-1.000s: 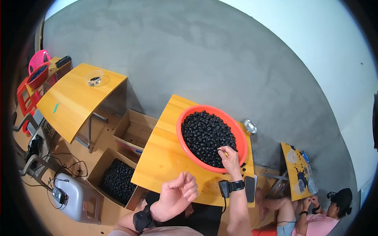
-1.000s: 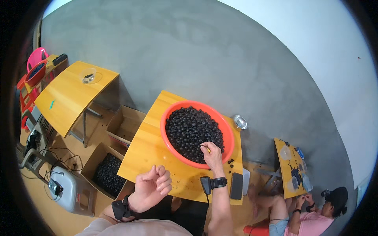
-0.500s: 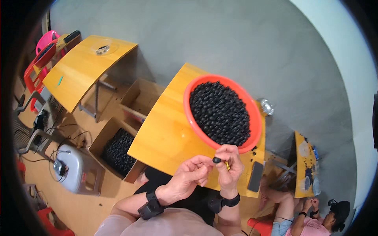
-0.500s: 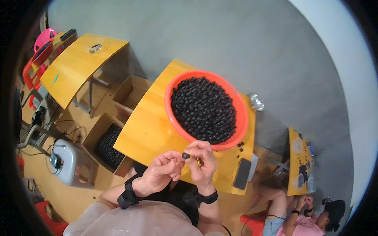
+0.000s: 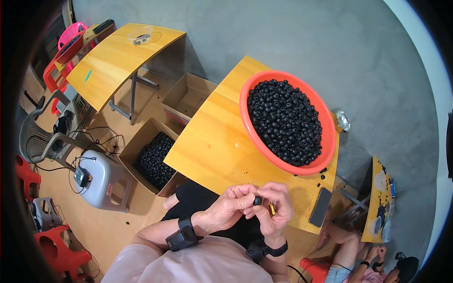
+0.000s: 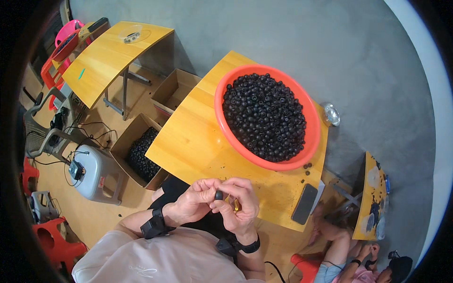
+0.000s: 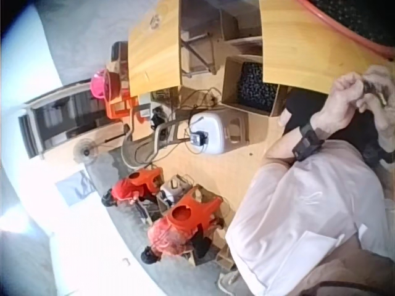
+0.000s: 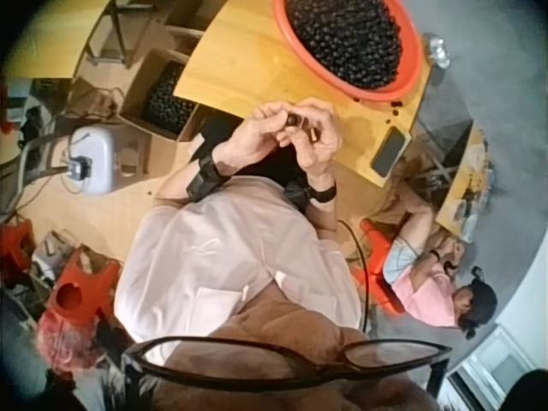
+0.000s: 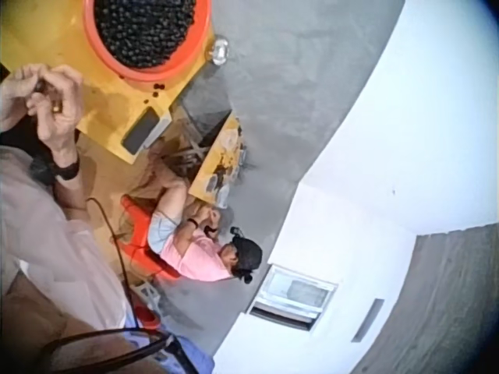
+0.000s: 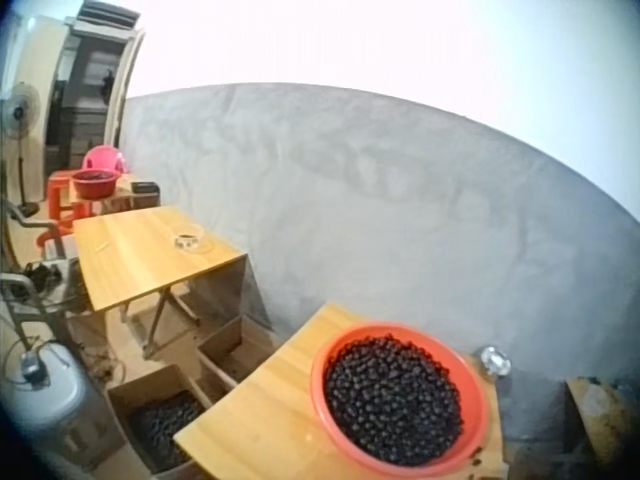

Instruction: Inspecting and sorting small black plastic components.

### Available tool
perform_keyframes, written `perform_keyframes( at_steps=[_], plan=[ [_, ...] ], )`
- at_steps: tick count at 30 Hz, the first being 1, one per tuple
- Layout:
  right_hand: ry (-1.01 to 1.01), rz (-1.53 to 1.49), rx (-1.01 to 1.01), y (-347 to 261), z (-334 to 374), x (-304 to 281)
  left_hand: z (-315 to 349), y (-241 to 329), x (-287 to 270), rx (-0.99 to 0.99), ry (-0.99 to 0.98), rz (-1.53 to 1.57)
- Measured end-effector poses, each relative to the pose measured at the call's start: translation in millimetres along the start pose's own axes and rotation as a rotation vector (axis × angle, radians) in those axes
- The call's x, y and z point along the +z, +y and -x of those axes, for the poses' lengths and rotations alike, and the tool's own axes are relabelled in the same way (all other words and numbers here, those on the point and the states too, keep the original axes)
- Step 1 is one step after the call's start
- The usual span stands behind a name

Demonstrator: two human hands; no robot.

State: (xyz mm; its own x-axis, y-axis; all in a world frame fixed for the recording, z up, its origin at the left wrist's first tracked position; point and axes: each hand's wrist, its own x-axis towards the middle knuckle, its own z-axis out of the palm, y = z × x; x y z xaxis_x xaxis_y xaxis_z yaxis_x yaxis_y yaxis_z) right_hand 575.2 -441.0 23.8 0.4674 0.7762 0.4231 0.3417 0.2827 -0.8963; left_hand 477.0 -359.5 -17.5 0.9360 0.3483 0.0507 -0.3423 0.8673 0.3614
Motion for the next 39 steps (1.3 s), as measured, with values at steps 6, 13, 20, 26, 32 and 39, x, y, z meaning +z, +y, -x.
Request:
perform_keyframes(
  at_steps=[6, 13, 20, 26, 32, 39],
  plan=[
    [0.017, 0.101, -0.094, 21, -7, 10, -5, 16, -11, -0.027, 0.036, -0.047],
    [-0.032, 0.061, 0.010, 27, -11, 27, -1, 20, -46, -0.046, 0.011, 0.031],
    [-0.105, 0.095, 0.147, 36, -19, 37, 12, 35, -62, -0.109, 0.001, 0.081],
    [-0.119, 0.284, 0.032, 42, -15, 51, 15, 59, -77, -0.079, 0.039, 0.166],
    [-0.201, 0.527, -0.153, 54, -19, 64, 15, 58, -87, -0.106, 0.089, 0.154],
    [-0.172, 0.540, -0.248, 74, -15, 37, -2, 30, -95, -0.131, 0.087, 0.085]
  ],
)
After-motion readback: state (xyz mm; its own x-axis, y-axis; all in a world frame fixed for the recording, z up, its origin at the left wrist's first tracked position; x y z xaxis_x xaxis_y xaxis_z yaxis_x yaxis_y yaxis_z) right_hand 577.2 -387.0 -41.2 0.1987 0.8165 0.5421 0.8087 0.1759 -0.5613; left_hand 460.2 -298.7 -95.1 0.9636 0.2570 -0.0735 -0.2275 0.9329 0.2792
